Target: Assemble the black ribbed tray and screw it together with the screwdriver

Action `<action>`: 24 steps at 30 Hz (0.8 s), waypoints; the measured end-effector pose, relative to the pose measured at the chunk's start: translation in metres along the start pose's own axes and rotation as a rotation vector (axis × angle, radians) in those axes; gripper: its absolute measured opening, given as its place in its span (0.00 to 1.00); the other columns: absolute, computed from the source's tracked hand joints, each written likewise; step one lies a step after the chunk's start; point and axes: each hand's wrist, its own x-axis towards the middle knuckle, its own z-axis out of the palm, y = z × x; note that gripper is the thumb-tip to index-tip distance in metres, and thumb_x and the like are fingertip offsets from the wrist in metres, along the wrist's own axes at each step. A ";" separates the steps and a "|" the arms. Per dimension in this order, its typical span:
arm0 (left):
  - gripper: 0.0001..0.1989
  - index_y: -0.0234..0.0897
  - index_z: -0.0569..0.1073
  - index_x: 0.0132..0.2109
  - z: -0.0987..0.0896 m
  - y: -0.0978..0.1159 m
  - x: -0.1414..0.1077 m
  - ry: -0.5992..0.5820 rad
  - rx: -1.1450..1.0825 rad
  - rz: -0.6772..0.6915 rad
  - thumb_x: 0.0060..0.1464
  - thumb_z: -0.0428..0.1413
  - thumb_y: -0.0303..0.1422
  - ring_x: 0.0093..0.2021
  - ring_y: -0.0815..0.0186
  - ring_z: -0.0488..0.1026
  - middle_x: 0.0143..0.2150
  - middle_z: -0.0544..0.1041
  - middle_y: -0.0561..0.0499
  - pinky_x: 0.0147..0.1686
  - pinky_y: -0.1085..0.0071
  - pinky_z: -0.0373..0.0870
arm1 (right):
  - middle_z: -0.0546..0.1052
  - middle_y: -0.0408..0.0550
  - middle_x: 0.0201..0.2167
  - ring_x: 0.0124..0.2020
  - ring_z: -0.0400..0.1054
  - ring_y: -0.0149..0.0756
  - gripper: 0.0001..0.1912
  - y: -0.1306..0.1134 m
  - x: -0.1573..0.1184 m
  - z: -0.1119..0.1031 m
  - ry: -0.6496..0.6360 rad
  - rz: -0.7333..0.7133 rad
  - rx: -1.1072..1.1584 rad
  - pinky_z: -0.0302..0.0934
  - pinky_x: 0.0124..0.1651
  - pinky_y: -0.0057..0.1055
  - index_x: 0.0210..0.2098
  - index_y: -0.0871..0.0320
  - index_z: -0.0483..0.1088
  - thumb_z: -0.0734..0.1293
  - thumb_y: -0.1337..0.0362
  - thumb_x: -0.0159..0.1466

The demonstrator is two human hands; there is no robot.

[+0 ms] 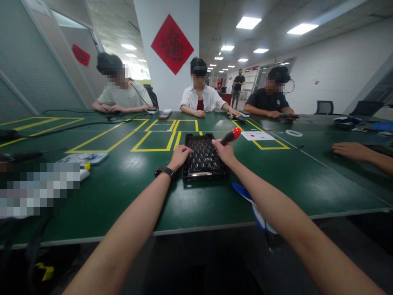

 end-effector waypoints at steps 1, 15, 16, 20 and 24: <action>0.13 0.36 0.78 0.29 0.000 0.000 0.000 -0.003 -0.001 0.002 0.47 0.49 0.31 0.45 0.60 0.69 0.35 0.77 0.48 0.51 0.65 0.62 | 0.55 0.36 0.14 0.18 0.51 0.24 0.19 -0.001 -0.001 0.001 0.009 -0.072 -0.062 0.49 0.23 0.25 0.17 0.57 0.54 0.63 0.54 0.56; 0.12 0.35 0.78 0.28 0.001 0.001 -0.001 0.015 -0.004 0.047 0.47 0.49 0.30 0.41 0.60 0.71 0.33 0.77 0.47 0.47 0.65 0.65 | 0.56 0.37 0.14 0.21 0.52 0.26 0.19 -0.001 -0.004 0.004 -0.073 -0.200 -0.223 0.50 0.28 0.26 0.16 0.57 0.56 0.63 0.53 0.56; 0.12 0.35 0.78 0.28 0.001 0.001 -0.001 0.014 -0.008 0.049 0.47 0.49 0.31 0.41 0.60 0.71 0.32 0.77 0.47 0.46 0.65 0.65 | 0.56 0.37 0.14 0.21 0.52 0.26 0.19 -0.002 -0.004 0.004 -0.082 -0.200 -0.225 0.50 0.28 0.26 0.16 0.57 0.55 0.63 0.53 0.56; 0.13 0.35 0.78 0.28 0.001 0.002 -0.001 0.003 -0.002 0.034 0.47 0.49 0.32 0.41 0.60 0.71 0.33 0.76 0.47 0.47 0.65 0.65 | 0.55 0.37 0.14 0.20 0.51 0.26 0.20 -0.003 -0.004 0.005 -0.099 -0.198 -0.231 0.50 0.28 0.26 0.16 0.57 0.55 0.62 0.53 0.57; 0.13 0.36 0.78 0.29 0.000 0.001 -0.001 -0.005 0.008 0.020 0.47 0.48 0.32 0.43 0.60 0.70 0.34 0.76 0.48 0.50 0.65 0.64 | 0.56 0.37 0.14 0.20 0.52 0.26 0.19 -0.003 -0.004 0.006 -0.085 -0.195 -0.212 0.51 0.29 0.26 0.16 0.57 0.55 0.62 0.54 0.57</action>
